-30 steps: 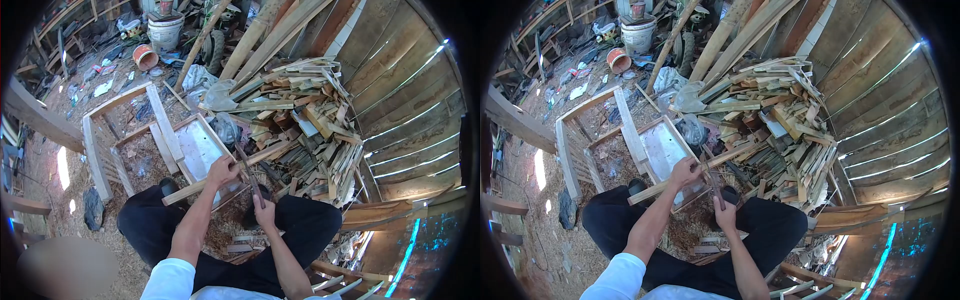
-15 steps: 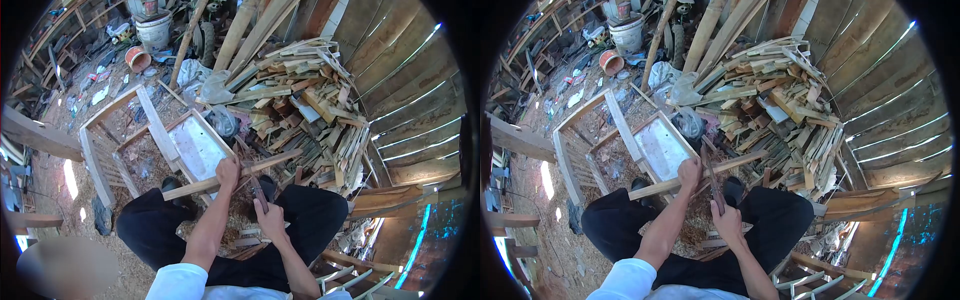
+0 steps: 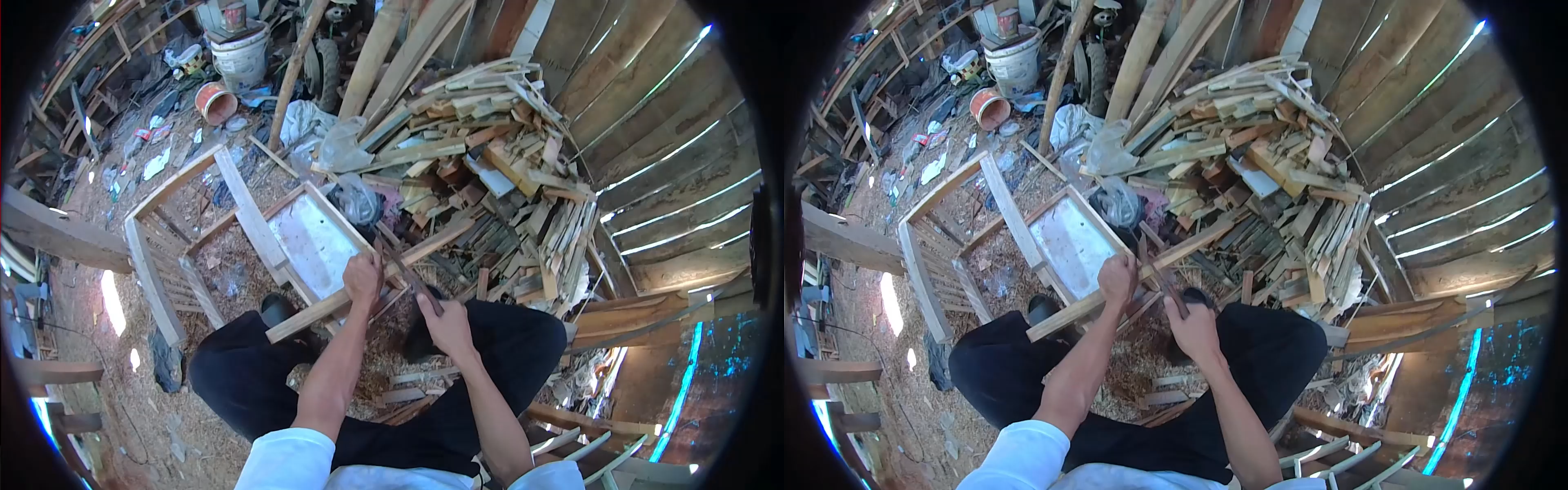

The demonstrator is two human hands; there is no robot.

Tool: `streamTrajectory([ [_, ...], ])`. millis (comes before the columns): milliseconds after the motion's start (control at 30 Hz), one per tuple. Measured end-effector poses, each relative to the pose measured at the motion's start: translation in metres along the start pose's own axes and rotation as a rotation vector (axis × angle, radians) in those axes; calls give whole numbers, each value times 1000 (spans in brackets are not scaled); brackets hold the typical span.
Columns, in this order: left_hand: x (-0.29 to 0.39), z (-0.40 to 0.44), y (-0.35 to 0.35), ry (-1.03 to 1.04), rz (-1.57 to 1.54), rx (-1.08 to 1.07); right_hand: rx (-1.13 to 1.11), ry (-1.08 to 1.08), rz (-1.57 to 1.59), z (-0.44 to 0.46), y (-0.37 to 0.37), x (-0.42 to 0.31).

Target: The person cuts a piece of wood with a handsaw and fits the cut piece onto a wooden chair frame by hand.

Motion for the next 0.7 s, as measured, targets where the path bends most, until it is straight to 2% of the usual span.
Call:
streamTrajectory([
  [100,9,0,-16,15,5,143,-27,-60,111,-8,20,29],
  [167,-4,-2,-10,-34,46,186,132,-124,55,-23,23,29],
  [233,-5,3,-16,-86,124,266,158,-197,70,-30,24,12],
  [267,-18,6,-1,-191,8,114,144,-165,58,-33,22,9],
  [433,-22,4,15,-184,49,-6,-51,29,-92,-77,-15,-18],
  [500,-11,1,15,-65,83,-8,-64,64,-83,-89,-34,-23],
  [567,-8,3,21,-30,136,-26,-97,113,-64,-82,-28,-19],
  [633,-18,-11,31,7,199,-47,-30,-52,-95,-54,-16,-38],
  [700,-14,3,41,106,327,-31,3,-31,-87,-35,9,-29],
])
Point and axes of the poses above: each hand's wrist, its own z-axis towards the middle knuckle, its own y-axis out of the palm, x = y × z, the point moved 10 cm from there along z, towards the middle knuckle, and after that the axes turned 1 degree about -x, right-handed, at the moved point
